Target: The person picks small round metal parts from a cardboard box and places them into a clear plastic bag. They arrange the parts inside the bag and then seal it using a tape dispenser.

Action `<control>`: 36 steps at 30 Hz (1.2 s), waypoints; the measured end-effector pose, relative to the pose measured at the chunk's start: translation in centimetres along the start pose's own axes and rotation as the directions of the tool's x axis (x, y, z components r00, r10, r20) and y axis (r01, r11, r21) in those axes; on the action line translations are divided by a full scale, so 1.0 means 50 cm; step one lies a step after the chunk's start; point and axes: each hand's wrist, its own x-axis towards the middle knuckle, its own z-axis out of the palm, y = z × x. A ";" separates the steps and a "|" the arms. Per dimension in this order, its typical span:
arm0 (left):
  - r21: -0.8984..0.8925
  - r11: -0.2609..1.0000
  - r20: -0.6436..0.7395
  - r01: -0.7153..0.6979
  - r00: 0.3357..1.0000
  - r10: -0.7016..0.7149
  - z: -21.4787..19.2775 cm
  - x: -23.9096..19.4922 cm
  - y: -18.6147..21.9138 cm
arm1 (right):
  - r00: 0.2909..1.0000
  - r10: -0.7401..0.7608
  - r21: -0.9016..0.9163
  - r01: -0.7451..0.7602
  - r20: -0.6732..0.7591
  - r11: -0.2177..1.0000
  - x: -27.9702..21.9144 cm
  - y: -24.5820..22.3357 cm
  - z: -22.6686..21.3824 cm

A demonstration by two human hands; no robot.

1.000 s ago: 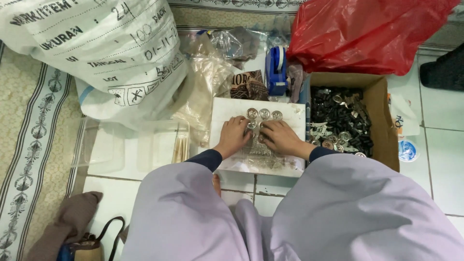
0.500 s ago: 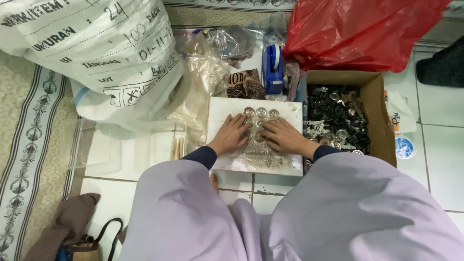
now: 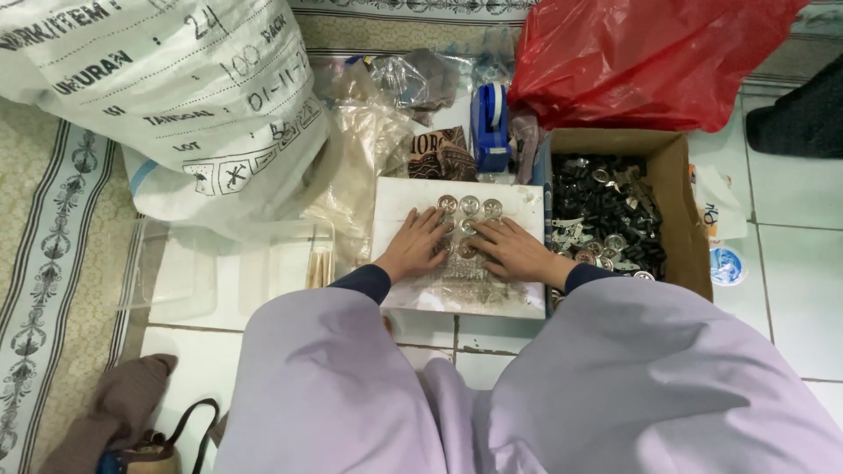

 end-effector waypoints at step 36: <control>-0.003 0.991 0.392 -0.133 0.912 0.123 0.281 0.423 0.485 | 0.784 0.515 0.206 -0.599 0.346 0.774 -0.397 0.171 0.128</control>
